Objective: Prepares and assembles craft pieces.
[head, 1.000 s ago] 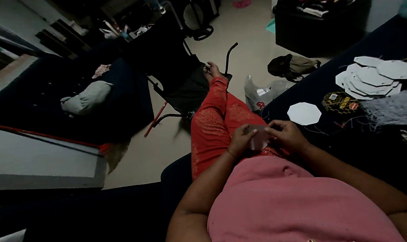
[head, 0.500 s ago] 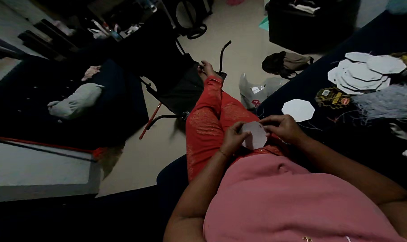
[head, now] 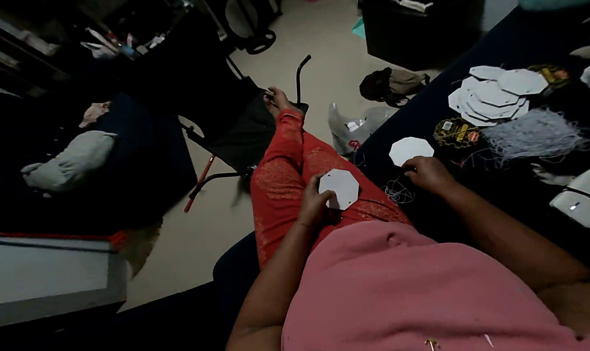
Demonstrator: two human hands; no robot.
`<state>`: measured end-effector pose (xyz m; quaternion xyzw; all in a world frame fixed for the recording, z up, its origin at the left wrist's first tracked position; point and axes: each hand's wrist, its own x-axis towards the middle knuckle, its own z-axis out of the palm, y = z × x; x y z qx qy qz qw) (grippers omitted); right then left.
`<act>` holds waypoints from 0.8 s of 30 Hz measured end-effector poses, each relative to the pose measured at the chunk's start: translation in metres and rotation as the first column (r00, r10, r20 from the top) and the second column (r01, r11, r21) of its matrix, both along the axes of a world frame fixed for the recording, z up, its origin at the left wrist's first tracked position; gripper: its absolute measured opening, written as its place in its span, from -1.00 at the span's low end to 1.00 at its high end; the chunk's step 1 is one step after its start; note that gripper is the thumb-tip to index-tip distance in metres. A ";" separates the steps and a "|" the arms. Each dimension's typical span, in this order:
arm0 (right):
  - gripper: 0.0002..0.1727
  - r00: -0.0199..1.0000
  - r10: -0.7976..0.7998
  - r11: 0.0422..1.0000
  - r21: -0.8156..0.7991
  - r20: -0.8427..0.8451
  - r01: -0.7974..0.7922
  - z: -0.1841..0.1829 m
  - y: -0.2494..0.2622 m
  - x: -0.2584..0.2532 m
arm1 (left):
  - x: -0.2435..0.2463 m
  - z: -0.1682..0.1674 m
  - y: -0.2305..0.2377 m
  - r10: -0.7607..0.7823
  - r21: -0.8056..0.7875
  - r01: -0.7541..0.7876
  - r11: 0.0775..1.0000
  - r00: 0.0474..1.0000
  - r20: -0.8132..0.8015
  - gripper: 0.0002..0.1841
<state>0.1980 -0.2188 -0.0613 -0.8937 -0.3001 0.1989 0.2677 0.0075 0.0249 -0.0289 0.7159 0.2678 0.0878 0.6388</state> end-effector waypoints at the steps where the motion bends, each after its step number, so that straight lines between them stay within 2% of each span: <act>1: -0.78 1.000 -0.012 1.000 -0.017 0.008 0.012 -0.002 0.001 0.001 | 0.000 0.000 0.000 0.005 -0.011 -0.005 1.000 1.000 0.004 -0.50; 7: -0.73 0.998 0.067 0.997 -0.031 0.008 -0.066 -0.014 0.003 0.002 | 0.000 -0.001 0.000 0.005 -0.030 -0.004 1.000 1.000 0.016 -0.55; 12: -0.77 0.995 0.093 0.994 -0.054 0.035 -0.091 -0.020 0.008 0.001 | -0.001 0.001 -0.001 0.009 -0.044 -0.007 0.999 0.999 0.032 -0.59; 14: -0.78 0.996 0.086 0.996 0.027 0.017 -0.087 -0.018 0.005 0.003 | -0.002 0.001 -0.001 0.011 -0.040 -0.009 0.999 0.999 0.044 -0.60; 16: -0.78 0.996 0.078 0.976 0.207 -0.044 -0.067 -0.013 -0.001 0.005 | -0.001 0.003 -0.002 0.013 -0.025 -0.012 1.000 0.999 0.045 -0.62; 18: -0.81 0.981 0.106 0.903 0.430 -0.164 -0.026 -0.002 -0.004 0.004 | -0.001 0.006 -0.005 0.006 0.005 -0.007 1.000 0.999 0.051 -0.66; 21: -0.87 0.922 0.237 0.681 0.729 -0.306 0.068 0.011 0.000 -0.005 | -0.002 0.005 -0.005 -0.039 0.077 0.032 0.997 0.996 0.082 -0.71; 22: -0.84 0.897 0.280 0.615 0.781 -0.343 0.107 0.017 0.004 -0.010 | -0.002 0.005 -0.006 -0.055 0.101 0.046 0.994 0.995 0.088 -0.72; 24: -0.80 0.841 0.334 0.558 0.809 -0.425 0.188 0.031 0.012 -0.022 | -0.002 0.008 -0.008 -0.076 0.140 0.063 0.988 0.993 0.092 -0.74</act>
